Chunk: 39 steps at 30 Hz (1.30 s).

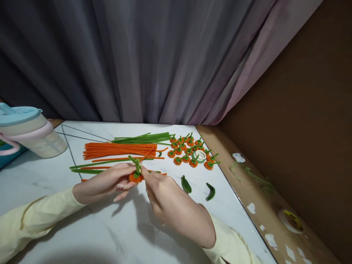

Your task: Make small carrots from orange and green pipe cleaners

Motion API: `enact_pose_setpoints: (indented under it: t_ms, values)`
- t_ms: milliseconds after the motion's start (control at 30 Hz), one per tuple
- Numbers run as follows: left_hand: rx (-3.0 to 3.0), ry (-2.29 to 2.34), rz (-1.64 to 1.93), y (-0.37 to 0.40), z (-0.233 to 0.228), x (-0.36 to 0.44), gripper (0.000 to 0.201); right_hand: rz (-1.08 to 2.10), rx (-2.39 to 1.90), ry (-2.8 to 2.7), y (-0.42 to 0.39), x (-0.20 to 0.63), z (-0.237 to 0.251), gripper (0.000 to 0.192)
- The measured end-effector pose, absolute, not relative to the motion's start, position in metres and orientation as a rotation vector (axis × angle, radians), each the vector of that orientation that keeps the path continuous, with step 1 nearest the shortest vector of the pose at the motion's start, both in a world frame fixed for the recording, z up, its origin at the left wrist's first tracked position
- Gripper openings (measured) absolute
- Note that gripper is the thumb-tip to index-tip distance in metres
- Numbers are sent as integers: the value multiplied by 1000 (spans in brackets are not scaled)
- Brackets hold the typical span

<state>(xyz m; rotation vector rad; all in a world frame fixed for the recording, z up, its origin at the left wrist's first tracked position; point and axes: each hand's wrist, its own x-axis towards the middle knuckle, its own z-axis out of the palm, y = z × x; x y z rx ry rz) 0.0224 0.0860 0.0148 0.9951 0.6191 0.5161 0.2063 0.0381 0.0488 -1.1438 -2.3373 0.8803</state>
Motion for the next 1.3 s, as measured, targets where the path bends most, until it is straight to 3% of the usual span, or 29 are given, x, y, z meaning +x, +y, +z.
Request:
enact_pose_setpoints:
  t_ms: [200,533,833,1100,1300]
  values:
    - [832,531,399,94,5,19,21,960,-1124,-2383,39,208,57,48]
    - [849,422,431,97,6,13,17,946,-1145,-2331,36,208,58,50]
    - [941,307,462,97,4,13,20,922,-1135,-2319,35,207,62,42]
    - [1068,367,511,95,7,13,19,1339,-1348,-2163,42,212,67,25]
    - [1188,410,553,93,11,12,22,1179,-1290,-2140,41,211,61,24]
